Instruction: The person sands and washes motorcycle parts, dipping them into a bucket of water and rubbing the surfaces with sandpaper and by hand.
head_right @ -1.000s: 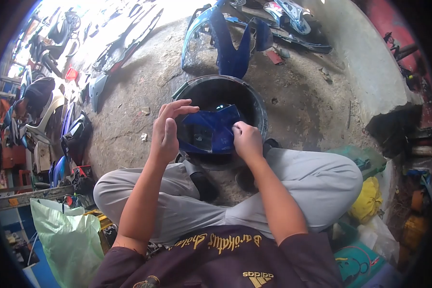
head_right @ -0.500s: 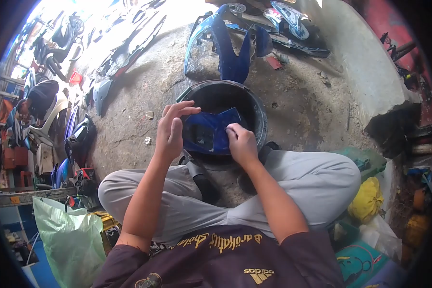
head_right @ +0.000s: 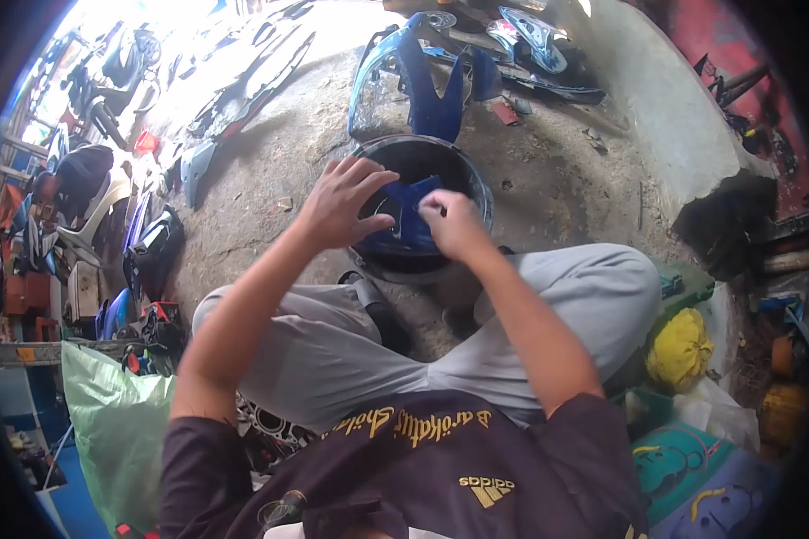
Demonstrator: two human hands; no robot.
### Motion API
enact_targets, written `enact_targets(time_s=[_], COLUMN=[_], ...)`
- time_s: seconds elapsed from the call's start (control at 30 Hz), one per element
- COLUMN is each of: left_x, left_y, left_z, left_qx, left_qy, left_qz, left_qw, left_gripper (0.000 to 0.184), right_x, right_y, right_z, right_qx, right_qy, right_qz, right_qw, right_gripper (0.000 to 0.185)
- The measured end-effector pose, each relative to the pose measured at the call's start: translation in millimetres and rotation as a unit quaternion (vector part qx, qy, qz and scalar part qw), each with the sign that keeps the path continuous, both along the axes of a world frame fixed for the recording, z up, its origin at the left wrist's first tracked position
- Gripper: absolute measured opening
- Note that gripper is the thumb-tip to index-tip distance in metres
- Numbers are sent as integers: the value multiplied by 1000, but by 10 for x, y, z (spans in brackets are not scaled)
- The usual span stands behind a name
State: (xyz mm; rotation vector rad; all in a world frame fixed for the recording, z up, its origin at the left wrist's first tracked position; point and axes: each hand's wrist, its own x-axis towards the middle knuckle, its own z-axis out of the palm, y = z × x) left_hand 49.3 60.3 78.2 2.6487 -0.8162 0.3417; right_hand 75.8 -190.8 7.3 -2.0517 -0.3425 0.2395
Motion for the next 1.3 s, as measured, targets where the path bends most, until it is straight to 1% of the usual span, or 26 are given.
enact_targets(time_s=[0.07,0.1,0.13,0.2,0.23,0.27,0.3,0.33,0.4,0.43,0.47,0.53,0.67,0.7,0.73,0.8,0.83,0.93,0.97,1.07,1.1,1.17,1.3], left_x=[71,128,158,234,267,311,356,408,515,567,637,791,1054,1078,1123,1198,1209,1391,1422,1558,1591,1638,1718], left_y=[56,71,73,68,70,88,111,126,125,128,161,219,216,189,166,159,152,212,216,249,242,225,156], left_z=[116,138,187,308,337,341,361,377,442,465,442,340,161,107,65,36,20,-25,-27,-100,-113,-122,-131], left_qx=[102,154,185,245,261,275,288,303,313,318,296,250,144,124,103,77,63,45,39,23,16,0,-7], left_qy=[-8,-3,3,9,11,6,0,-7,21,38,25,2,12,13,15,23,28,35,35,26,27,26,22], left_qz=[-66,-87,-104,-137,-145,-155,-165,-175,-169,-167,-164,-159,-101,-79,-56,-66,-67,-70,-56,-41,-41,-37,-43], left_qw=[993,984,977,960,954,949,943,937,934,932,940,955,984,989,993,995,995,996,997,999,999,999,999], left_gripper=[75,89,92,98,104,103,102,102,98,96,95,94,88,86,85,79,77,74,63,43,37,29,25], right_x=[141,156,185,350,472,550,537,602,780,781,846,1015,1353,1430,1493,1520,1517,1528,1551,1487,1454,1422,1415], right_y=[-37,-73,-113,-255,-351,-425,-435,-475,-567,-550,-565,-611,-593,-560,-541,-473,-433,-328,-290,-183,-155,-86,-9], right_z=[313,731,1167,1542,1647,1764,2012,2037,2041,2098,2024,1698,958,864,788,671,666,581,616,664,642,634,558], right_qx=[6,-60,-125,-140,-144,-150,-177,-182,-188,-197,-191,-179,-150,-115,-80,-18,-20,23,0,-31,-28,-23,-14], right_qy=[-54,-46,-40,-54,-81,-109,-52,-70,-101,-77,-92,-119,54,115,125,149,156,140,176,152,75,62,33], right_qz=[78,101,124,152,165,179,162,164,167,162,175,202,221,235,227,217,215,233,234,253,269,247,228], right_qw=[996,992,984,977,972,966,969,967,963,964,962,956,962,958,963,964,964,962,956,955,960,967,973], right_gripper=[20,19,19,20,21,21,21,21,20,19,19,18,19,20,20,20,20,17,18,15,12,12,16])
